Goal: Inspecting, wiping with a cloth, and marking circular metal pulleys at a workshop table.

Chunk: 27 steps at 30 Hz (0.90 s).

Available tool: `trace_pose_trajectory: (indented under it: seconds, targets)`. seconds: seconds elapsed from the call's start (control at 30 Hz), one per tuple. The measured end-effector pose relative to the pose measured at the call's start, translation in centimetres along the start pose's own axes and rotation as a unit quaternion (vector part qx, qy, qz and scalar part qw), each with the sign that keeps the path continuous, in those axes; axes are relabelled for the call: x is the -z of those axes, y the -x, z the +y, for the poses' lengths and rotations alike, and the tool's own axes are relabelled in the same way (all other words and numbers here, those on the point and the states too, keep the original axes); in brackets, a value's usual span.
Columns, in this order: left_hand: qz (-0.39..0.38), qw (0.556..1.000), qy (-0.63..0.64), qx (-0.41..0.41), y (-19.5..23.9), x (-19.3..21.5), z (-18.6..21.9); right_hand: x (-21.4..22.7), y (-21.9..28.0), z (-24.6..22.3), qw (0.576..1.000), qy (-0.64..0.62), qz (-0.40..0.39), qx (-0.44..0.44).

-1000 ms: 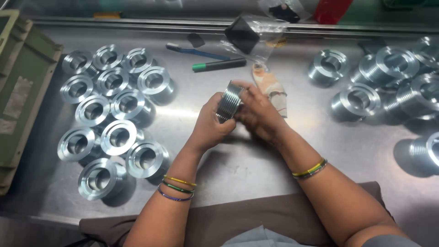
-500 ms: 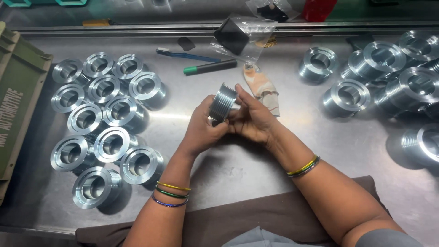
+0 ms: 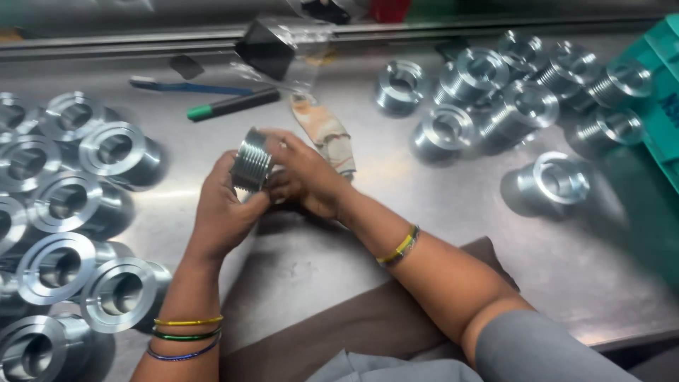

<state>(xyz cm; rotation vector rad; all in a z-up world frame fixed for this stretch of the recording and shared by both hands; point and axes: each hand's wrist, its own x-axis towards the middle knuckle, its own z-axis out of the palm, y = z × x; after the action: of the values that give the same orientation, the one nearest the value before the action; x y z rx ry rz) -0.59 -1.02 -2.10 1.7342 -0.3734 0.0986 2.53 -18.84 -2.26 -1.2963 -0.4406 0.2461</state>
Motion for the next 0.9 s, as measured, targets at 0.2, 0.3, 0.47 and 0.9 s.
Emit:
trace_pose_trajectory:
  seconds: [0.2, 0.3, 0.47, 0.9]
  targets:
    - [0.003, 0.999, -0.043, 0.009, -0.1, 0.2, 0.3, 0.1, -0.3, 0.0, 0.967, -0.199, -0.006, -0.161]
    - [0.006, 1.000, 0.010, 0.006, -0.1, 0.4, 0.5, -0.5, -0.2, 0.0, 0.985, 0.142, -0.015, 0.098]
    - [0.008, 0.999, -0.026, -0.019, -0.2, 0.1, 1.2, 0.2, -0.7, -0.2, 0.917, -0.330, -0.026, -0.220]
    - [0.112, 0.867, 0.476, 0.095, -1.1, -0.2, -0.9, 1.0, -1.2, 0.5, 0.945, -0.258, 0.001, -0.203]
